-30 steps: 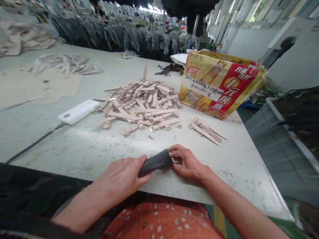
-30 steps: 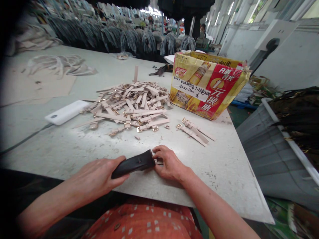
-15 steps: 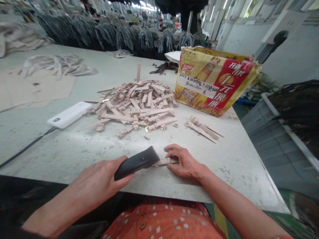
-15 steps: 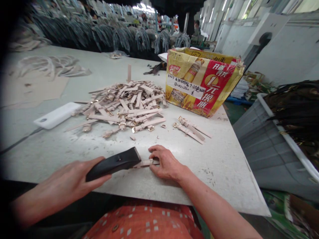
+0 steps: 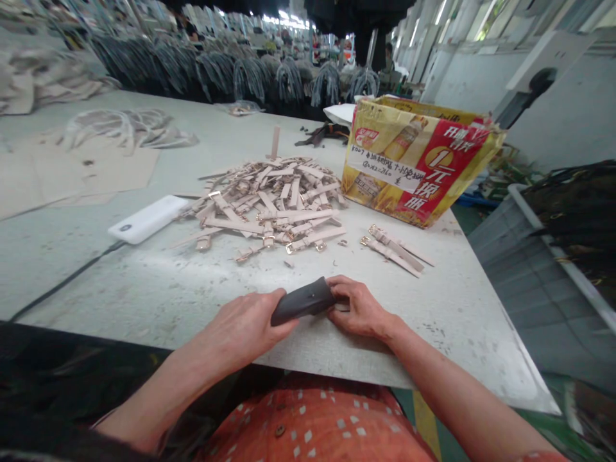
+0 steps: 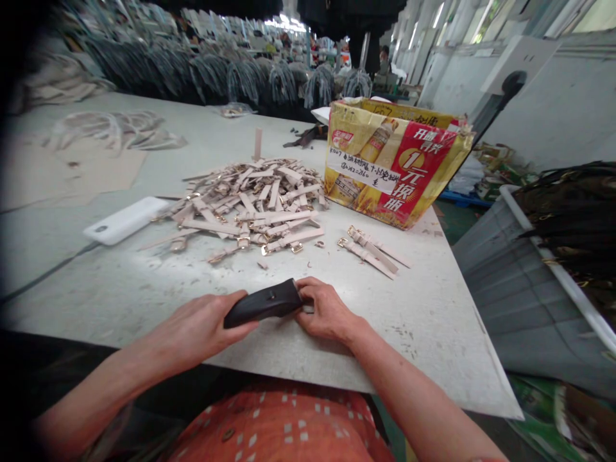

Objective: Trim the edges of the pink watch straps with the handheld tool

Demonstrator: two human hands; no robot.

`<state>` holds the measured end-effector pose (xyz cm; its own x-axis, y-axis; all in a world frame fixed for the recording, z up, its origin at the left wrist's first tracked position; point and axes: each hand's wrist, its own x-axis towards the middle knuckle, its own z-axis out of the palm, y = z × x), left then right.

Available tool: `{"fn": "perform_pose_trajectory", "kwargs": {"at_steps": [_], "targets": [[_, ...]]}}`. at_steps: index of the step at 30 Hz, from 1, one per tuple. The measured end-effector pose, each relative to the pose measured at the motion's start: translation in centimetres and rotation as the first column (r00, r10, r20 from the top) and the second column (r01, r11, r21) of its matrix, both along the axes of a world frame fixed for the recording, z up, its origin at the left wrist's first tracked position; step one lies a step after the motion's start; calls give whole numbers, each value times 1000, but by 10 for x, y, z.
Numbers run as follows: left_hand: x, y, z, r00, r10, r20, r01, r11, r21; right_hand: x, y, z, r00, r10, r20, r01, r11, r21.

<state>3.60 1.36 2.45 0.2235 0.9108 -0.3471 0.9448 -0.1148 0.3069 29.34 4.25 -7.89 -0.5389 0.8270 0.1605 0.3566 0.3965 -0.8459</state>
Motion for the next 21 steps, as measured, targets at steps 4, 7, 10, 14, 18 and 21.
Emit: {"fn": "perform_pose_trajectory", "kwargs": {"at_steps": [4,7,10,14,18,21], "targets": [[-13,3,-3,998,12,-65,-13,1000,-18,-1,0,-3,1000,-21,22,21,1000,6],[-37,0,-5,996,52,-68,-51,999,15,-1,-1,-6,997,-59,41,59,998,1],[-55,-8,-4,998,61,-30,-61,998,-11,-1,-2,-7,997,-52,55,53,999,-10],[-47,-16,-2,998,44,-45,-47,997,-60,0,-2,-7,998,-35,54,36,999,-10],[-24,-9,0,997,-25,-79,22,999,-49,0,-2,-8,999,-36,34,36,999,2],[-12,-2,0,996,-42,-79,39,999,-34,-1,0,-7,1000,-13,9,13,1000,-2]]}}
